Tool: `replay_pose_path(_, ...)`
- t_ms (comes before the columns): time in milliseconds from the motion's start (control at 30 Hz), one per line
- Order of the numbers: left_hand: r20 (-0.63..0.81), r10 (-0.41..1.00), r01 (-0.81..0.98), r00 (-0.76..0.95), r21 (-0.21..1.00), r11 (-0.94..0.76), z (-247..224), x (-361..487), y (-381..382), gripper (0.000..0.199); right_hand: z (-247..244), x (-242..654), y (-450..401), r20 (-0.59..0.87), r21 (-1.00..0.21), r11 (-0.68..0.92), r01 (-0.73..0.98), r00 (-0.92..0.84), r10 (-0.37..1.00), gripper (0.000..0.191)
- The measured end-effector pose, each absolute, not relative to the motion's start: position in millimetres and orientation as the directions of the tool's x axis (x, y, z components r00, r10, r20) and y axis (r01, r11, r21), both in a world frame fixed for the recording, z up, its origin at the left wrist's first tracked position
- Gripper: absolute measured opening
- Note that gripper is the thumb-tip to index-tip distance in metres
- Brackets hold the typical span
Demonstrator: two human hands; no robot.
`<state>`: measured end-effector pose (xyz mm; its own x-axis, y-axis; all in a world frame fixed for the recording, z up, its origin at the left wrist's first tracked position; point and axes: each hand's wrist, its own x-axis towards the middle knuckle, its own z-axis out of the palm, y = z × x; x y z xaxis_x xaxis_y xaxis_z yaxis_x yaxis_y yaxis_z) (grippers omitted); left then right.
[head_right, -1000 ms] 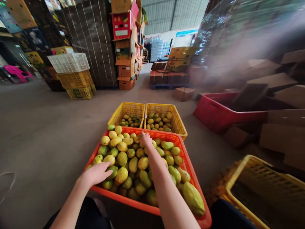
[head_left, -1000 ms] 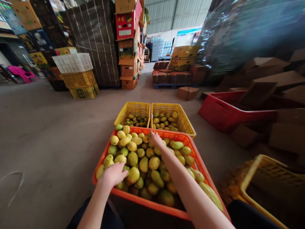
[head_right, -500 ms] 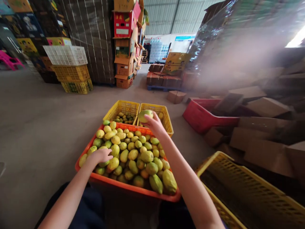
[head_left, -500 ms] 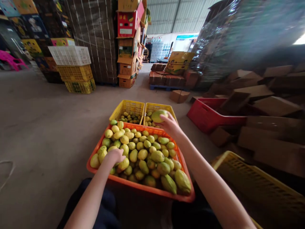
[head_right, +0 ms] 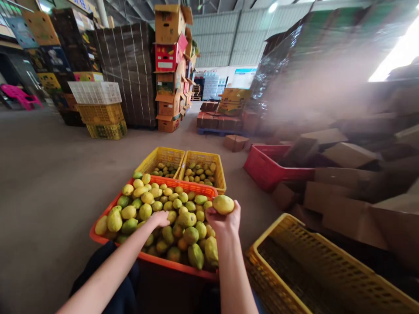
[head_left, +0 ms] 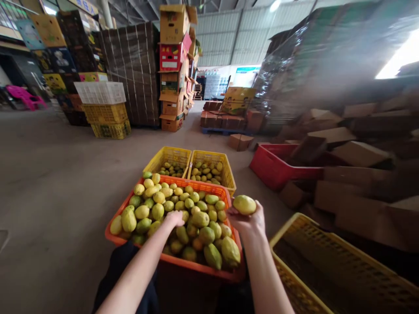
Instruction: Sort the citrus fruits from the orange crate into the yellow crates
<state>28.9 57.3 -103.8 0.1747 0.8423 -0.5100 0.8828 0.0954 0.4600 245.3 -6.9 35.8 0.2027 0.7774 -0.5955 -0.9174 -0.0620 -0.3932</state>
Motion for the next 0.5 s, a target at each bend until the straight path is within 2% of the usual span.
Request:
replay_pose_path(100, -0.458, 0.88, 0.924, 0.124, 0.377, 0.066, -108.0, 41.4, 60.9, 0.042, 39.6, 244.9, -11.1, -0.587, -0.36, -0.109, -0.927, 0.133, 0.799, 0.032)
replay_pose_path(200, -0.408, 0.905, 0.931, 0.125, 0.364, 0.036, -114.2, 49.7, 64.6, 0.048, 43.3, 248.9, -15.5, -0.564, -0.358, -0.104, -0.928, 0.127, 0.816, 0.035)
replay_pose_path(367, -0.348, 0.899, 0.898, 0.266, 0.428, -0.1, -115.9, 61.9, 68.0, 0.042, 46.1, 261.4, -20.2, -0.578, -0.329, -0.044, -0.943, 0.165, 0.799, 0.037)
replay_pose_path(500, -0.269, 0.875, 0.832, 0.403, 0.505, -0.229, -110.2, 74.4, 65.2, 0.063, 47.4, 264.4, -21.0, -0.598, -0.3, -0.01, -0.954, 0.18, 0.781, 0.038)
